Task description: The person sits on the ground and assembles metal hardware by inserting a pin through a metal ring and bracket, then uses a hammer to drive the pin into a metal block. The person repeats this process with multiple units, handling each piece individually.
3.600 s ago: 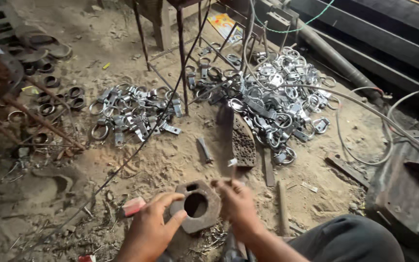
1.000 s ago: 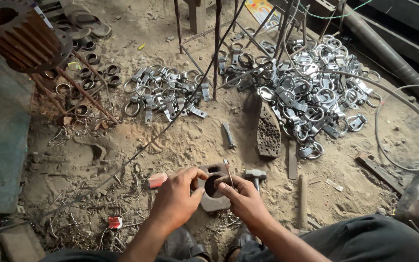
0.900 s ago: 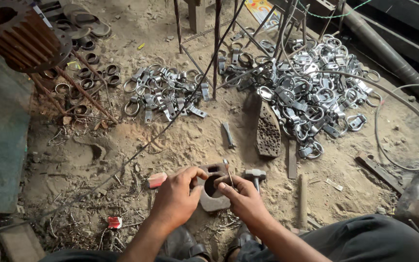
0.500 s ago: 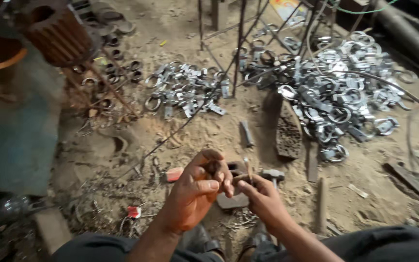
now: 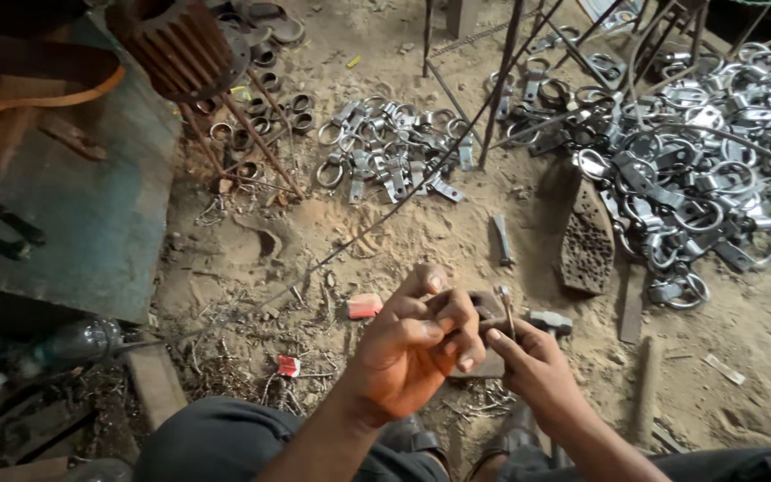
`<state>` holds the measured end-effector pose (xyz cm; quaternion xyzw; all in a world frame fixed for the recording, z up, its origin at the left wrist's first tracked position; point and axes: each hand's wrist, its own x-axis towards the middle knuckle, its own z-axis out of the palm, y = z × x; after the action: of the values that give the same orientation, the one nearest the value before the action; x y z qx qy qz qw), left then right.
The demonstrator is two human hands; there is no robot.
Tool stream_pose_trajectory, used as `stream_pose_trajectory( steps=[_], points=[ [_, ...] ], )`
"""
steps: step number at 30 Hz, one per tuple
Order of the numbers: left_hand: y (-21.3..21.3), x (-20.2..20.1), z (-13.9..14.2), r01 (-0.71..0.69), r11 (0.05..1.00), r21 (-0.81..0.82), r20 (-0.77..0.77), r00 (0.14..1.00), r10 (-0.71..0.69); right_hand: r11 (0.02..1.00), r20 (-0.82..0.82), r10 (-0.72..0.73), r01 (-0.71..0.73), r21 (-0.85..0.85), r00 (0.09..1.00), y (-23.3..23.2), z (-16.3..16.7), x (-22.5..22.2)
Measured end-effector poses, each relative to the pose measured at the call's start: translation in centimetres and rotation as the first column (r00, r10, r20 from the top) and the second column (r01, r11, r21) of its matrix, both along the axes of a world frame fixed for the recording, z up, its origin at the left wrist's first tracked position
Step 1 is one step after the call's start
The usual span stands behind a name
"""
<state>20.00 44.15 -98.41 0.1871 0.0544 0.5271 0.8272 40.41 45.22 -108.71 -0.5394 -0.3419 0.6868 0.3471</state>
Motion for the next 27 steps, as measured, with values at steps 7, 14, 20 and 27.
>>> stream_pose_trajectory(
  steps=[7, 14, 20, 27],
  points=[
    [0.6, 0.2, -0.9, -0.016, 1.000, -0.006, 0.029, 0.999, 0.016, 1.000, 0.006, 0.012, -0.012, 0.026, 1.000, 0.6, -0.7, 0.1],
    [0.7, 0.5, -1.3, -0.045, 0.999, -0.006, 0.022, 0.999, 0.045, 1.000, 0.023, 0.012, -0.012, -0.004, 1.000, 0.6, -0.4, 0.3],
    [0.6, 0.5, -1.2, -0.046, 0.998, -0.030, 0.036, 0.998, 0.047, 1.000, 0.025, 0.016, -0.016, 0.004, 1.000, 0.4, -0.1, 0.5],
    [2.0, 1.6, -4.3, -0.193, 0.976, -0.103, -0.201, 0.965, 0.170, 1.000, 0.046, 0.000, -0.001, 0.024, 0.999, 0.9, -2.0, 1.1]
  ],
)
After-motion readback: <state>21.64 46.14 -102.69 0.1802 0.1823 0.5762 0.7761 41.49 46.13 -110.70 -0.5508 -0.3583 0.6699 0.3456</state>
